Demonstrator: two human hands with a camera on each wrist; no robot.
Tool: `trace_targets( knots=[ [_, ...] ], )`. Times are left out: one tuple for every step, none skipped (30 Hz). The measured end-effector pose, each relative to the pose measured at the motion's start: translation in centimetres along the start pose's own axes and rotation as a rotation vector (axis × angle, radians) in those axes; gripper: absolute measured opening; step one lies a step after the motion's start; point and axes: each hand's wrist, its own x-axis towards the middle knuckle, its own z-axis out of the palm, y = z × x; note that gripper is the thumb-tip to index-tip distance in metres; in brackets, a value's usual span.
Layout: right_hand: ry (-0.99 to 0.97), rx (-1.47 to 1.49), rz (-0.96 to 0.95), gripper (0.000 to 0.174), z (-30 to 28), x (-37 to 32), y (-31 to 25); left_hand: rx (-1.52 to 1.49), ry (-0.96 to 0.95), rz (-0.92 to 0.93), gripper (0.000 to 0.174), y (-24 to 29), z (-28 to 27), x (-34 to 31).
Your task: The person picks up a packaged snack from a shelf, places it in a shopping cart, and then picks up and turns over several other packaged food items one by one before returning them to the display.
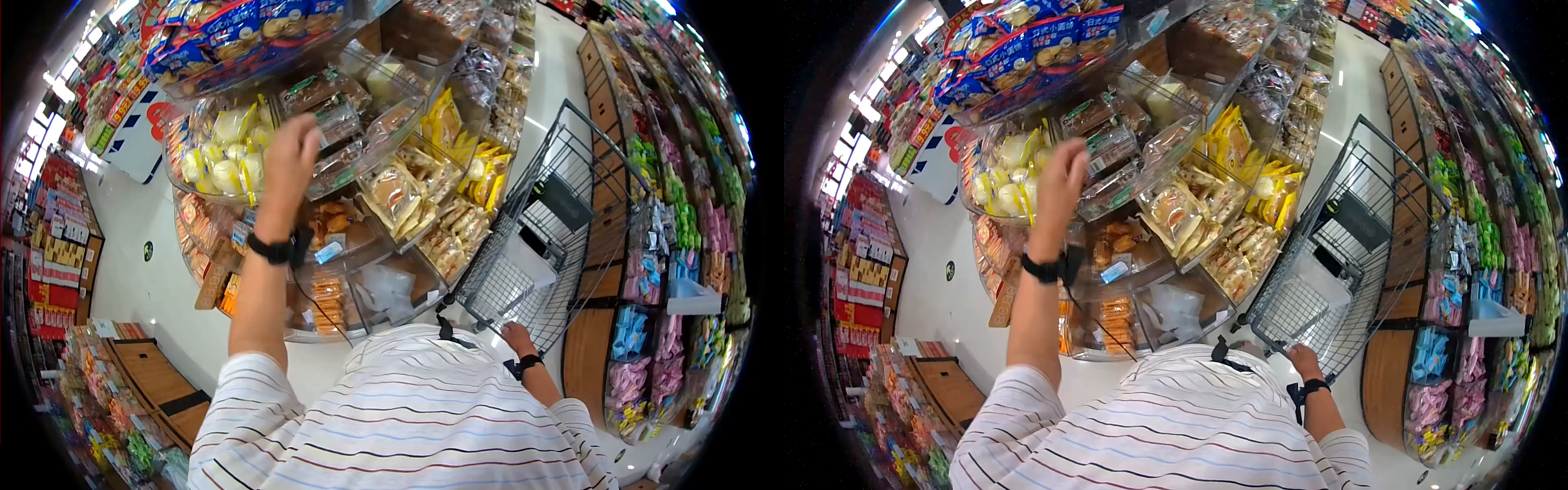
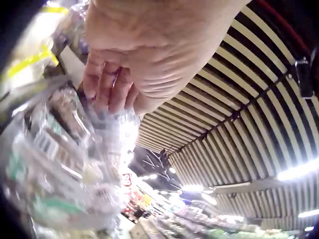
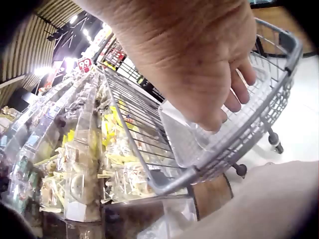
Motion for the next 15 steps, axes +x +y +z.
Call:
trace_targets(
  knots=[
    [0.019, -0.024, -0.019, 0.037, -1.4, 0.4, -0.8, 0.181, 0.066, 0.097, 0.032, -1.4, -0.5, 1.4],
    [0.062, 0.018, -0.060, 0.036, -2.3, 1.3, -1.1, 0.298, 0.059, 0.120, 0.037, -2.7, -0.4, 2.4],
    [0.110, 0.062, -0.101, 0.036, -3.0, 2.4, -1.4, 0.414, 0.053, 0.147, 0.042, -3.7, -0.2, 3.4],
    [0.122, 0.117, -0.123, 0.035, -4.3, 3.2, -2.4, 0.531, 0.045, 0.180, 0.048, -4.3, 0.0, 4.6],
    [0.141, 0.169, -0.148, 0.034, -6.2, 3.4, -4.5, 0.586, 0.030, 0.196, 0.051, -4.7, 0.3, 5.3],
    [0.161, 0.220, -0.173, 0.034, -8.0, 3.5, -6.6, 0.641, 0.017, 0.212, 0.055, -5.0, 0.6, 5.7],
    [0.179, 0.225, -0.227, 0.033, -9.3, 3.8, -8.3, 0.696, 0.004, 0.225, 0.059, -5.3, 1.0, 6.1],
    [0.195, 0.226, -0.283, 0.032, -10.6, 4.2, -9.9, 0.732, -0.019, 0.218, 0.059, -5.9, 1.4, 6.5],
    [0.209, 0.228, -0.341, 0.031, -11.8, 4.5, -11.6, 0.770, -0.041, 0.210, 0.058, -6.8, 1.8, 6.9],
    [0.186, 0.259, -0.367, 0.030, -13.0, 4.5, -13.3, 0.809, -0.066, 0.203, 0.058, -7.4, 2.1, 7.3],
    [0.161, 0.293, -0.392, 0.029, -14.0, 4.2, -15.1, 0.841, -0.087, 0.187, 0.057, -7.8, 2.4, 7.7],
    [0.136, 0.329, -0.415, 0.029, -15.0, 4.1, -16.6, 0.873, -0.110, 0.172, 0.056, -8.3, 2.7, 8.1],
    [0.118, 0.342, -0.431, 0.029, -15.6, 4.0, -17.9, 0.906, -0.133, 0.159, 0.055, -8.4, 2.8, 8.4],
    [0.098, 0.357, -0.446, 0.029, -16.2, 4.0, -19.1, 0.939, -0.142, 0.155, 0.054, -8.6, 3.0, 8.8],
    [0.077, 0.372, -0.459, 0.030, -16.4, 4.2, -19.9, 0.970, -0.152, 0.152, 0.053, -8.8, 3.3, 9.0]
  ],
)
